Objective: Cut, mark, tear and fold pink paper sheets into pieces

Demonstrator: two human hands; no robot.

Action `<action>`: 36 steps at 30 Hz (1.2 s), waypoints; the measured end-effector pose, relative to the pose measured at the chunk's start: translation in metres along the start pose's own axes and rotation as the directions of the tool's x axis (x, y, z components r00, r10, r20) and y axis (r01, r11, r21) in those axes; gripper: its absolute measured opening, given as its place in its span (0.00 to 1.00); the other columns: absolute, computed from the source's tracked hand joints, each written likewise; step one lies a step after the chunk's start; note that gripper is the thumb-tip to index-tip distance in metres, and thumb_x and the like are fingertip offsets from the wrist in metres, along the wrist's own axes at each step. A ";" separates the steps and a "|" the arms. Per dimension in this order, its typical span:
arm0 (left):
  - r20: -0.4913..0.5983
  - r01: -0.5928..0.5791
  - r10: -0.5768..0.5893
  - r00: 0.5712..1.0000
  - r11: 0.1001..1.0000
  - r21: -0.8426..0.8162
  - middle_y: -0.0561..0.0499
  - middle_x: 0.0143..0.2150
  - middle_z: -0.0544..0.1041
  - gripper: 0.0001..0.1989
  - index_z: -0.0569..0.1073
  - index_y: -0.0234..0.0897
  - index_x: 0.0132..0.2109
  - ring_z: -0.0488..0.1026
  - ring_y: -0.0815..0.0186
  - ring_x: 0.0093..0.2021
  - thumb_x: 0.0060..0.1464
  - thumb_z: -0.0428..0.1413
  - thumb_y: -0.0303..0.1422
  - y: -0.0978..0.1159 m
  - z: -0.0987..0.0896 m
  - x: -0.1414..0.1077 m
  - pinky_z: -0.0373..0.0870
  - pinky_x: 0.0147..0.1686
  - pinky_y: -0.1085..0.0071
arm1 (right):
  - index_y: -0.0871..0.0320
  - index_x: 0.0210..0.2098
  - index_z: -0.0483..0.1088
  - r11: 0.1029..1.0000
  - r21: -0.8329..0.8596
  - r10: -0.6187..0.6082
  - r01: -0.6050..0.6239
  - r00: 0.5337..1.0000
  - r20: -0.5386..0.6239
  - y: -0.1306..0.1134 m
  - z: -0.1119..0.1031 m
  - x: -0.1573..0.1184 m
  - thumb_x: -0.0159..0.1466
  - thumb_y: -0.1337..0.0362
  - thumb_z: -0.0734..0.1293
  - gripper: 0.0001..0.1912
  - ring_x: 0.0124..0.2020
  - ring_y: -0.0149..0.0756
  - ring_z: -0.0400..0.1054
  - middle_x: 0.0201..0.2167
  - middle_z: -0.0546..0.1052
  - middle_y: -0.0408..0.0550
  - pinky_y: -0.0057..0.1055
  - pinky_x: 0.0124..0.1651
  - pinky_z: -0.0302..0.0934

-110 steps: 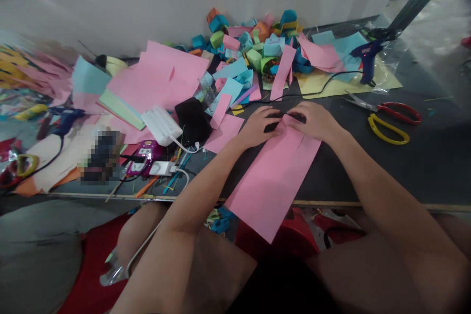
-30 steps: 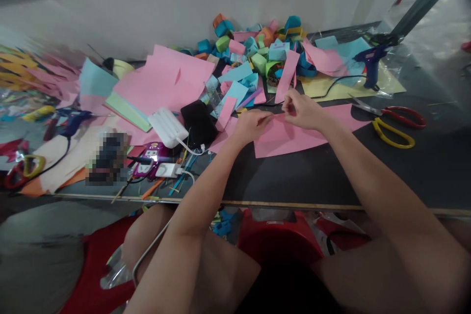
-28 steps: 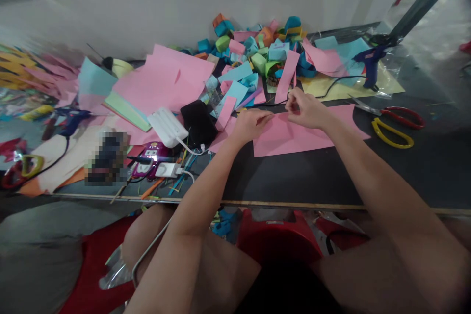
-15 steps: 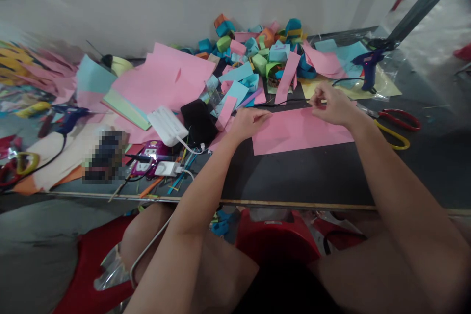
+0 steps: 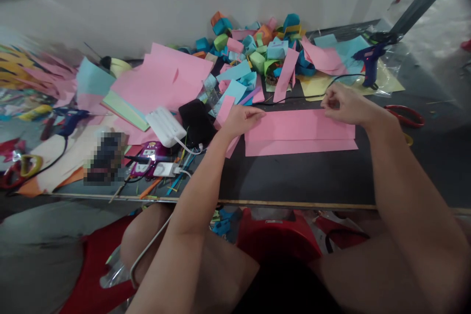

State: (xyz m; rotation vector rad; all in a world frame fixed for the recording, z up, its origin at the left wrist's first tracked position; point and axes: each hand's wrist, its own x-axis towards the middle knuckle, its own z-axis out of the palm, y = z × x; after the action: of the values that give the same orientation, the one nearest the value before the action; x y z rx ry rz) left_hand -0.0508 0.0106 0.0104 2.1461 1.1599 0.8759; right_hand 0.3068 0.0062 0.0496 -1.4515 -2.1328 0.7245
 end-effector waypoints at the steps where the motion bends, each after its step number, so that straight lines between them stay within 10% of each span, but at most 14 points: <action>1: 0.000 0.003 -0.003 1.000 1.000 -0.002 0.47 0.42 0.88 0.10 0.86 0.40 0.39 0.85 0.58 0.41 0.63 0.61 0.38 0.000 -0.002 0.000 0.81 0.43 0.63 | 0.49 0.37 0.56 1.000 -0.001 -0.007 0.007 1.000 0.008 0.002 -0.001 0.000 0.52 0.71 0.69 0.20 0.31 0.34 0.64 0.30 0.73 0.43 0.39 0.37 0.59; 9: -0.032 0.055 -0.056 0.998 0.998 -0.031 0.50 0.36 0.87 0.11 0.86 0.40 0.38 0.82 0.62 0.35 0.61 0.62 0.39 -0.010 -0.015 -0.002 0.78 0.35 0.69 | 0.51 0.35 0.60 0.989 0.086 0.129 -0.121 0.987 -0.099 0.032 -0.018 -0.006 0.52 0.77 0.70 0.19 0.32 0.34 0.69 0.30 0.76 0.45 0.39 0.40 0.62; 17: -0.121 0.092 -0.096 0.988 0.995 -0.031 0.49 0.36 0.86 0.09 0.85 0.38 0.37 0.81 0.63 0.38 0.61 0.62 0.37 -0.016 -0.023 -0.002 0.78 0.41 0.69 | 0.57 0.41 0.74 0.903 0.374 0.287 -0.213 0.945 -0.155 0.000 -0.014 -0.011 0.57 0.73 0.73 0.13 0.28 0.30 0.63 0.28 0.70 0.40 0.36 0.36 0.59; 22: -0.150 0.083 -0.088 0.985 0.996 -0.038 0.49 0.37 0.85 0.10 0.84 0.38 0.38 0.80 0.62 0.41 0.62 0.63 0.39 -0.015 -0.024 -0.002 0.79 0.45 0.67 | 0.58 0.27 0.74 0.905 0.380 0.253 -0.191 0.960 -0.121 0.000 -0.003 -0.009 0.50 0.69 0.81 0.12 0.31 0.33 0.62 0.28 0.72 0.43 0.36 0.38 0.59; 27: -0.246 0.110 -0.128 0.961 0.990 -0.085 0.51 0.31 0.79 0.14 0.83 0.38 0.45 0.76 0.66 0.34 0.62 0.65 0.44 -0.024 -0.021 0.000 0.77 0.37 0.68 | 0.58 0.33 0.72 0.740 0.650 0.400 -0.174 0.891 -0.216 0.001 0.011 -0.001 0.63 0.72 0.73 0.06 0.33 0.33 0.68 0.33 0.76 0.47 0.37 0.42 0.64; 32: -0.377 0.169 -0.259 0.889 0.952 -0.255 0.50 0.37 0.78 0.24 0.79 0.41 0.56 0.76 0.65 0.38 0.57 0.70 0.46 -0.038 -0.012 0.008 0.77 0.39 0.68 | 0.59 0.36 0.74 0.846 0.527 0.347 -0.082 0.835 -0.427 0.009 0.028 0.008 0.65 0.60 0.74 0.09 0.34 0.36 0.66 0.34 0.76 0.49 0.38 0.42 0.62; 36: -0.356 0.184 -0.308 0.882 0.922 -0.341 0.50 0.35 0.78 0.18 0.81 0.39 0.46 0.76 0.65 0.36 0.54 0.72 0.44 -0.039 -0.002 0.011 0.76 0.37 0.69 | 0.53 0.27 0.68 0.960 0.265 0.231 -0.089 0.789 -0.570 0.024 0.028 0.010 0.66 0.40 0.69 0.25 0.32 0.39 0.62 0.25 0.67 0.44 0.38 0.37 0.58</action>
State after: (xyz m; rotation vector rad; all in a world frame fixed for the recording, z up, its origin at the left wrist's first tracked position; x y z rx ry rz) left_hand -0.0678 0.0398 -0.0127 1.5692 1.3630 1.3208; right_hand 0.3027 0.0179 0.0132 -1.4973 -1.4083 0.4568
